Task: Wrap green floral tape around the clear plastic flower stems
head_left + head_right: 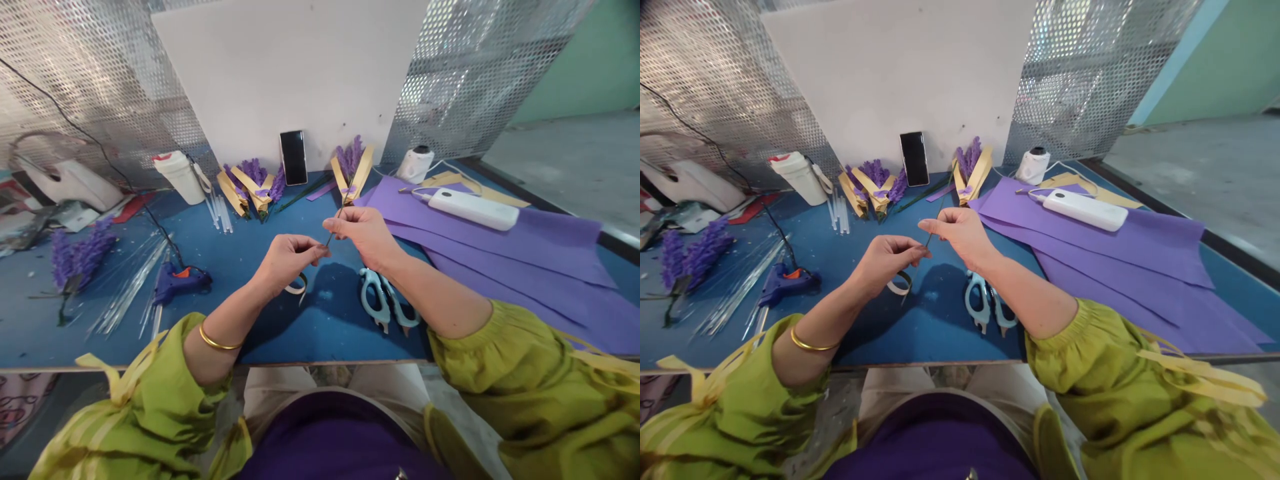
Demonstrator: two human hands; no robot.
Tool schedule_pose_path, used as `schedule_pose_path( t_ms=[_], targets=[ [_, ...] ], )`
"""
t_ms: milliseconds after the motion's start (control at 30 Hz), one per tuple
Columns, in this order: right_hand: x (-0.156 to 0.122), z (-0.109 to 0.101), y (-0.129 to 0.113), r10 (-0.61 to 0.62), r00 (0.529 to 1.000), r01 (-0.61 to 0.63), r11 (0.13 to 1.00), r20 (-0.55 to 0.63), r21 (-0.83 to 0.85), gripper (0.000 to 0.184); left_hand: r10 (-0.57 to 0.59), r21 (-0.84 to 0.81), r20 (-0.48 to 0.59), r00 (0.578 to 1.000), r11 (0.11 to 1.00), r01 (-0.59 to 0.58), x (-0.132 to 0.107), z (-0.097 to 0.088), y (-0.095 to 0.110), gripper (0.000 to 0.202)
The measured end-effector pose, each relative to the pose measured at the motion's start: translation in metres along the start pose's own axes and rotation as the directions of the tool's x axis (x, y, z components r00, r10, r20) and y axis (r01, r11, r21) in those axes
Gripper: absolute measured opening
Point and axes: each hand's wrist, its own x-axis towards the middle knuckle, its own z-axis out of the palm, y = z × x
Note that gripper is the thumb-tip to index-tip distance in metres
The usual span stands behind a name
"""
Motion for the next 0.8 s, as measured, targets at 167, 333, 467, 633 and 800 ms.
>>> schedule_pose_path(
  t_ms=[167,333,467,633,800],
  targets=[
    [0.0009,-0.0005,0.0029,0.019,0.999,-0.02,0.999,-0.03,-0.029,0.04,0.007,-0.01,0.021,1.0,1.0,-0.007,-0.0006,0.0002,0.0002,0.026],
    [0.0012,-0.0039,-0.0018,0.108,0.979,-0.133,0.981,0.172,0.138,0.031,-0.056,-0.14,0.044,0.997,0.988,0.061,-0.0004,-0.0009,0.0014,0.028],
    [0.0008,-0.0046,-0.0011,0.108,0.966,-0.152,0.972,0.235,0.177,0.021,-0.069,-0.214,0.06,0.996,0.973,0.081,0.0003,-0.0016,-0.0005,0.029],
    [0.0014,-0.0026,0.0036,0.067,0.99,-0.088,0.982,0.123,0.169,0.03,-0.082,-0.201,0.049,0.995,0.975,0.09,0.0002,-0.0012,0.0011,0.031],
    [0.0009,-0.0008,0.0029,0.011,0.999,-0.015,0.997,0.047,0.08,0.035,-0.093,-0.14,0.037,0.995,0.985,0.097,-0.0001,-0.0003,0.0036,0.03]
  ],
)
